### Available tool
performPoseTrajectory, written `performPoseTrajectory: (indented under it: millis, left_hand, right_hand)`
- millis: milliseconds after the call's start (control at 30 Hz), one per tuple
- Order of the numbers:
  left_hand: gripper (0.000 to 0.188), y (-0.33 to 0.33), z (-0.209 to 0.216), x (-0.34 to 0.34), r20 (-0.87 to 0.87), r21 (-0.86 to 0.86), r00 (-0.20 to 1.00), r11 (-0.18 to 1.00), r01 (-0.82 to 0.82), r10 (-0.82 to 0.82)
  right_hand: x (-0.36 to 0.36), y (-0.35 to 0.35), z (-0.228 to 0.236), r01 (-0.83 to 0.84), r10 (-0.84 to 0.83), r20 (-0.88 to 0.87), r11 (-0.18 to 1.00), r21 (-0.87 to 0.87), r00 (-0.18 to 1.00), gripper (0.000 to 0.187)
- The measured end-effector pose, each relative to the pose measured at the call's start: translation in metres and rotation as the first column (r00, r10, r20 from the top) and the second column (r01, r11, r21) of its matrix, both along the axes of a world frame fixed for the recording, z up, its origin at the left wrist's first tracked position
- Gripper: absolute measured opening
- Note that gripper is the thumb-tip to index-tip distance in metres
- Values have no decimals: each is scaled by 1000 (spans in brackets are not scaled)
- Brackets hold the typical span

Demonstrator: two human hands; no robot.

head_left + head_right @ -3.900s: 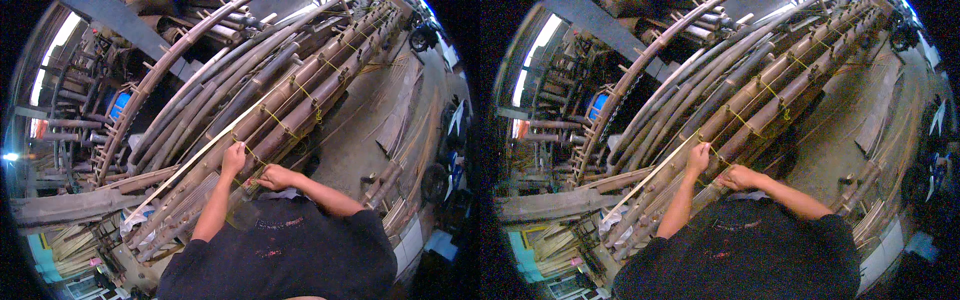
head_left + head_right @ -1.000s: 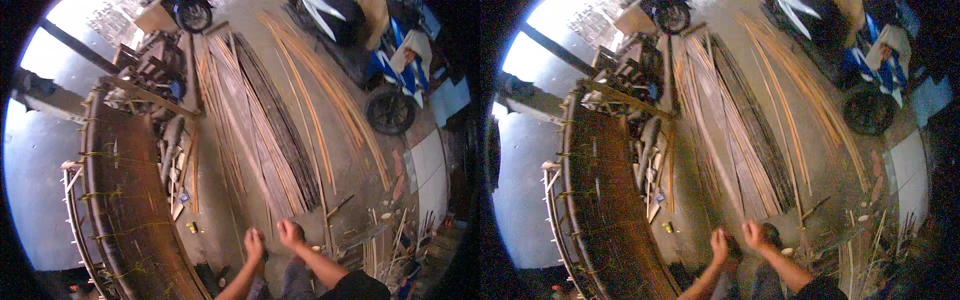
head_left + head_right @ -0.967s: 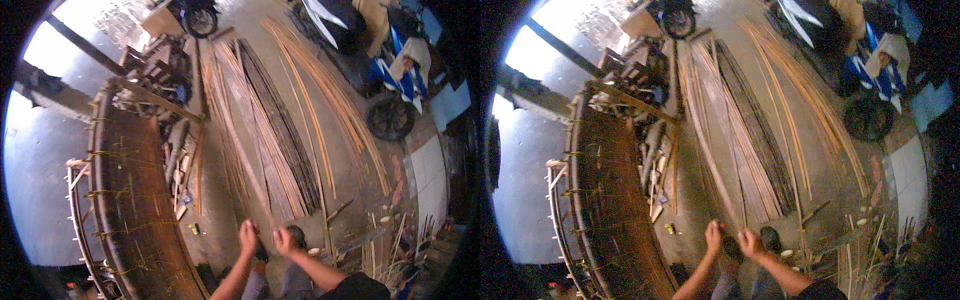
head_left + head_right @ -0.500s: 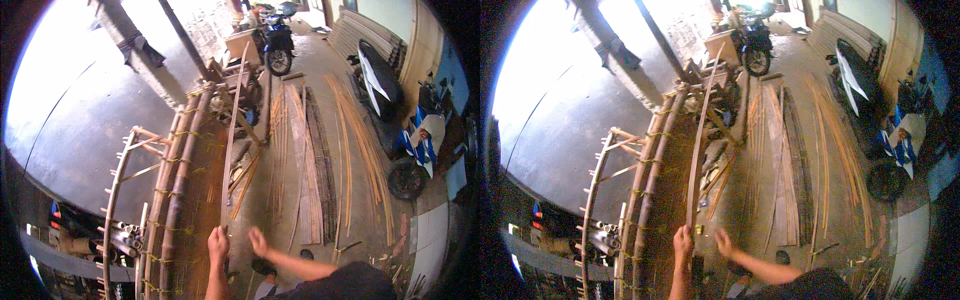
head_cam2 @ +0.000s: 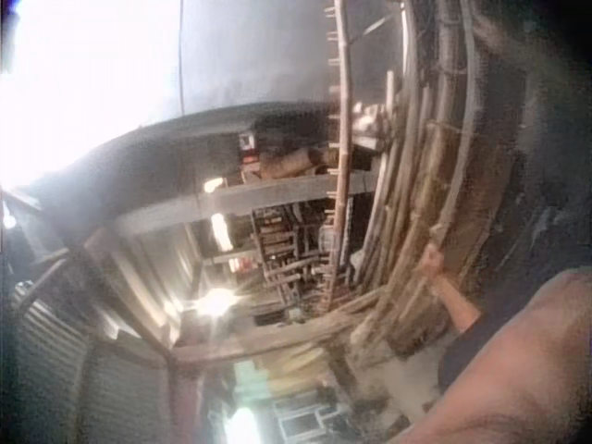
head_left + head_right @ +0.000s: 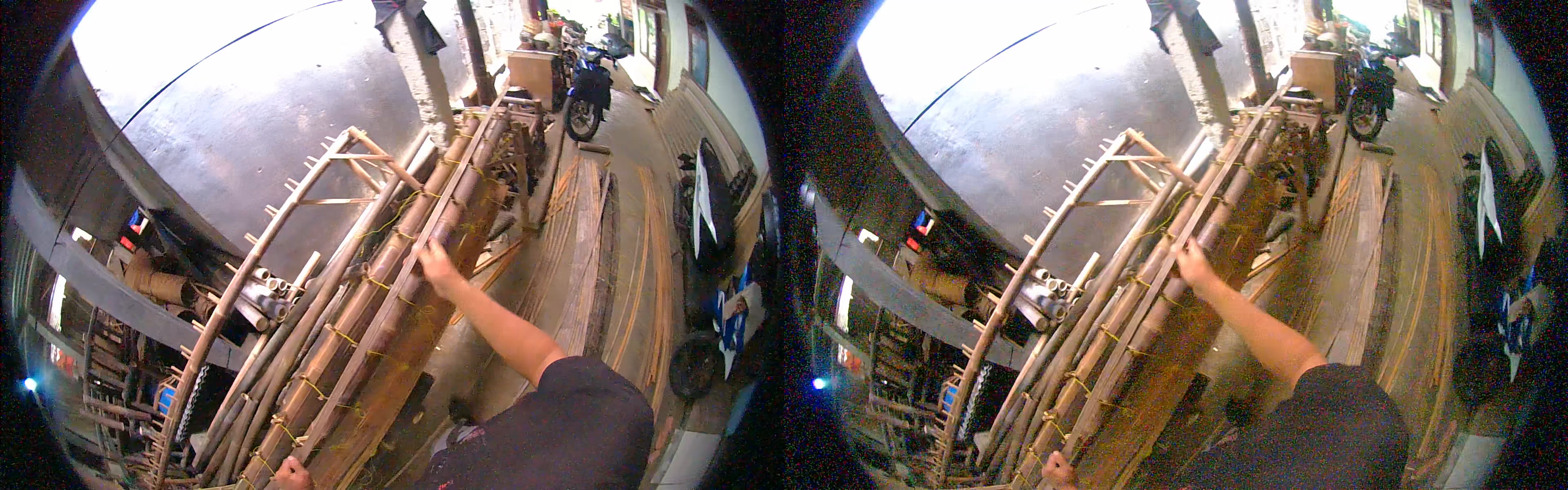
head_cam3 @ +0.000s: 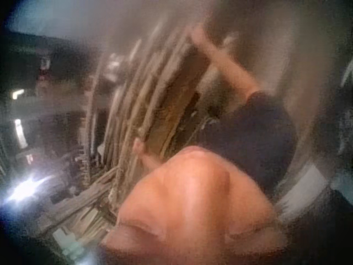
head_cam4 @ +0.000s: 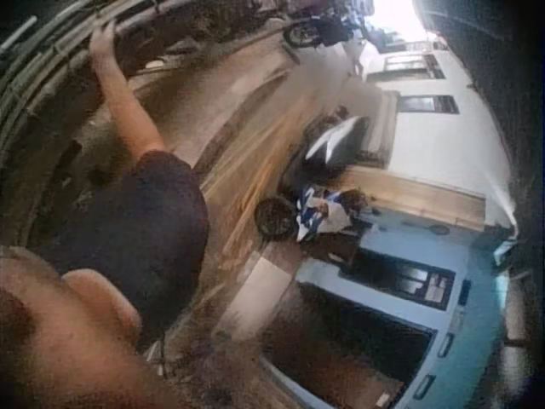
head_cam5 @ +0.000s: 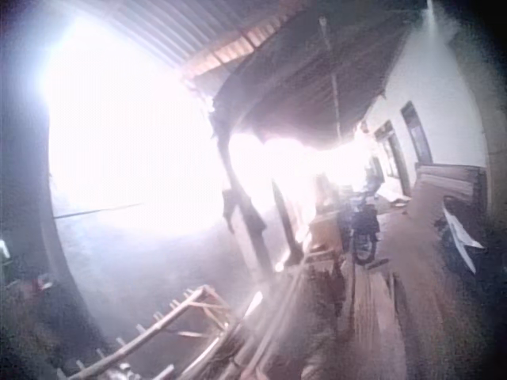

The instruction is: The person repeatedly ties yellow string around a bundle of long bamboo poles arranged horizontally. They wrap the string around the poles and secure it with knots, moving along the length of the bundle to fasten multiple sections.

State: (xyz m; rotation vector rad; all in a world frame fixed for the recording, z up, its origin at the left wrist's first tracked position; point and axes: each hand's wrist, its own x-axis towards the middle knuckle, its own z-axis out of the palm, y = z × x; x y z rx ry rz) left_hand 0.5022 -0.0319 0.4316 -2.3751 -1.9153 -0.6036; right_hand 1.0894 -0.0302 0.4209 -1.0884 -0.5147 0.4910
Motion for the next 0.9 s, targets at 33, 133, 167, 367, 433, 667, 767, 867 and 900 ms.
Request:
performPoseTrajectory:
  millis: [33,133,167,367,433,667,767,867,900]
  left_hand:
    - [35,23,-5,-8,-14,12,999,999,33,-33]
    - [33,57,-25,-79,-96,38,995,999,5,-1]
    - [33,70,-32,-95,-121,45,993,999,17,-12]
    - [32,124,-74,-127,-142,97,990,995,-3,17]
    - [33,123,-86,-127,-104,93,984,986,-136,145]
    - [39,159,-106,81,272,69,951,982,-175,150]
    - [40,164,-81,243,314,69,949,997,-37,14]
    - [40,184,-80,393,393,47,915,996,74,-86]
    - [41,183,-71,447,413,97,896,986,134,-162]
  right_hand:
    - [15,24,-53,74,-69,252,997,-12,965,27]
    - [-56,49,-33,-338,314,-192,935,-108,930,25]
    - [-62,56,-43,-366,335,-190,916,-162,923,26]
    - [-51,62,-116,-644,665,-131,623,-444,735,35]
    - [-50,38,-90,-686,742,-130,519,-509,658,36]
    - [58,-80,-138,-571,381,-425,570,-591,821,39]
    - [112,-124,-166,-468,256,-404,637,-613,878,38]
    - [168,-163,-215,-426,242,-366,685,-591,898,36]
    - [183,-172,-218,-408,250,-329,666,-624,911,34]
